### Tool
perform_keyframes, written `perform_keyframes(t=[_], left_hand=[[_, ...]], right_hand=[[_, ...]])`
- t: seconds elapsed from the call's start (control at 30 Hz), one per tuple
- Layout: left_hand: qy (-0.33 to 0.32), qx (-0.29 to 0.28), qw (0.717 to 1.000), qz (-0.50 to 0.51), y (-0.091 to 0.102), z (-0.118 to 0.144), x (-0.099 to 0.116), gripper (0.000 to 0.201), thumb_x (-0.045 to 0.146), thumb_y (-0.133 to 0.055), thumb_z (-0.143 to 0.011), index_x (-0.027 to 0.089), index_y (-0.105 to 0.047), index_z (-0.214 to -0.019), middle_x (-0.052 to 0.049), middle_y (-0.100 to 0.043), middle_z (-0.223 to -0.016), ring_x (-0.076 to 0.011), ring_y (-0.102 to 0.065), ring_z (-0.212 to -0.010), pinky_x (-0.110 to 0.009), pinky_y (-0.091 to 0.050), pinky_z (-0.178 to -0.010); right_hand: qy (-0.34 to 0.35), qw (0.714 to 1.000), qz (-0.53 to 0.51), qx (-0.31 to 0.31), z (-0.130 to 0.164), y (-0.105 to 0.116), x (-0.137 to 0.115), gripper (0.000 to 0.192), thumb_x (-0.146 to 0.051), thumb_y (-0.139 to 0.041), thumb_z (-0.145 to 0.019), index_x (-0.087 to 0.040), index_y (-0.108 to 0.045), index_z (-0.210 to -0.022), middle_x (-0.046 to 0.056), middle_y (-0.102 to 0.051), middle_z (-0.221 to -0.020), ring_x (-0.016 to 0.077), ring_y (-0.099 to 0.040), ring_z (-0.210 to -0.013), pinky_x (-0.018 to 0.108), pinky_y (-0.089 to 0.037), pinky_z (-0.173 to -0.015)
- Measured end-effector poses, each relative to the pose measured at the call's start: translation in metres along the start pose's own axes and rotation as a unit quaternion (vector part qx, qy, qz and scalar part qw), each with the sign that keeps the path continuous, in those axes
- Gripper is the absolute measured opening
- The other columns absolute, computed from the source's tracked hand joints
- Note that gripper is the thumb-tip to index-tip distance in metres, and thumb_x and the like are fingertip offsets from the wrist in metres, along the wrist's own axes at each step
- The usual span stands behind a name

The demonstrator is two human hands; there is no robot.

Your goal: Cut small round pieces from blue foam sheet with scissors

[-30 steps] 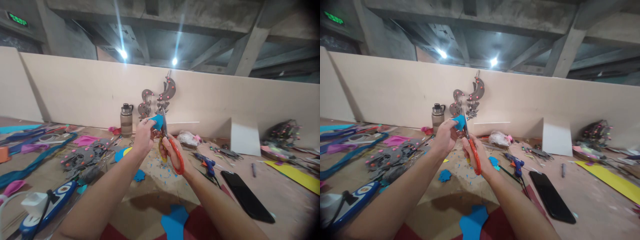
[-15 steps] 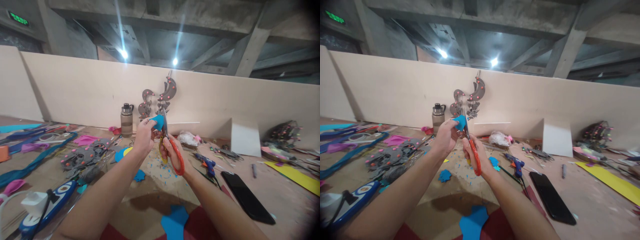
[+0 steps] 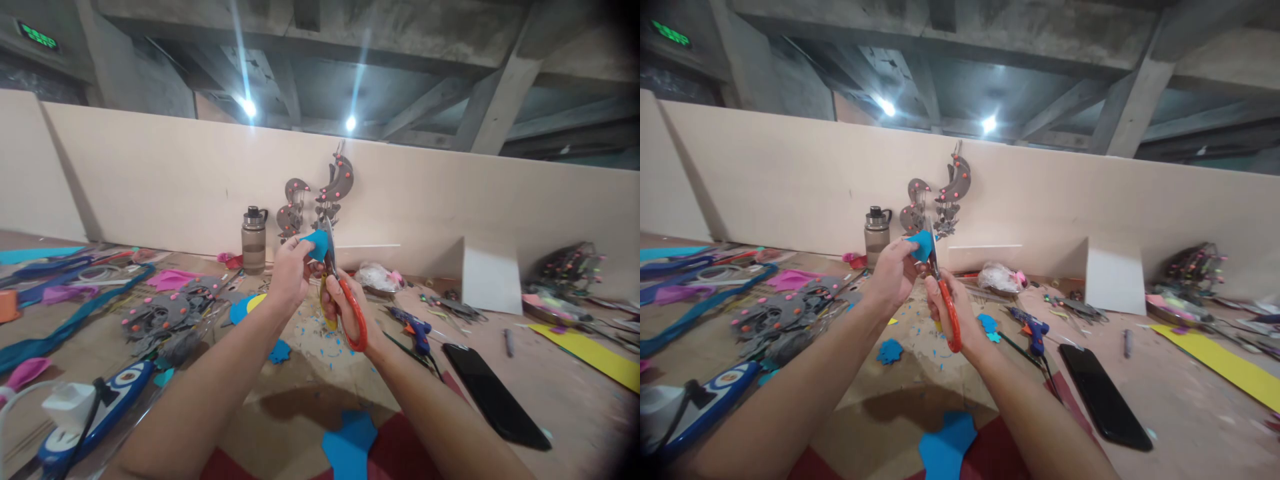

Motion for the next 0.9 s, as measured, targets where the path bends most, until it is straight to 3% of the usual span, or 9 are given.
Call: perform_keyframes(t=[0.43, 0.9], left_hand=[[0.006, 0.009, 1.0, -0.005, -0.0003, 0.0018, -0.0038, 0.019, 0.02, -0.069, -0.065, 0.017, -0.054, -0.076, 0.004, -0.056, -0.066, -0.0076, -0.051, -0.053, -0.019, -0.038, -0.043], [0.013, -0.016, 1.0, -0.019, 0.001, -0.0051, -0.0069, 0.026, 0.021, -0.077, -0.063, 0.014, -0.056, -0.078, 0.003, -0.06, -0.065, -0.008, -0.052, -0.052, -0.021, -0.041, -0.048]], right_hand=[[-0.034, 0.999, -0.024, 0.031, -0.0001, -0.0001, 0.0049, 0.04, -0.057, -0.065, -0.081, -0.021, -0.052, -0.092, -0.008, -0.041, -0.061, 0.0042, -0.031, -0.043, 0.016, -0.028, -0.036], [-0.007, 0.999, -0.002, 0.035, -0.0035, 0.0009, 0.005, 0.043, -0.063, -0.058, -0.084, -0.022, -0.048, -0.09, -0.006, -0.044, -0.063, 0.0065, -0.037, -0.045, 0.018, -0.034, -0.038]])
Point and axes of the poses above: each hand's wrist, its own z-axis away from the middle knuckle, its own y-axis out of the back of the hand, x = y × z, the point moved 5 cm from there along -z, towards the middle knuckle
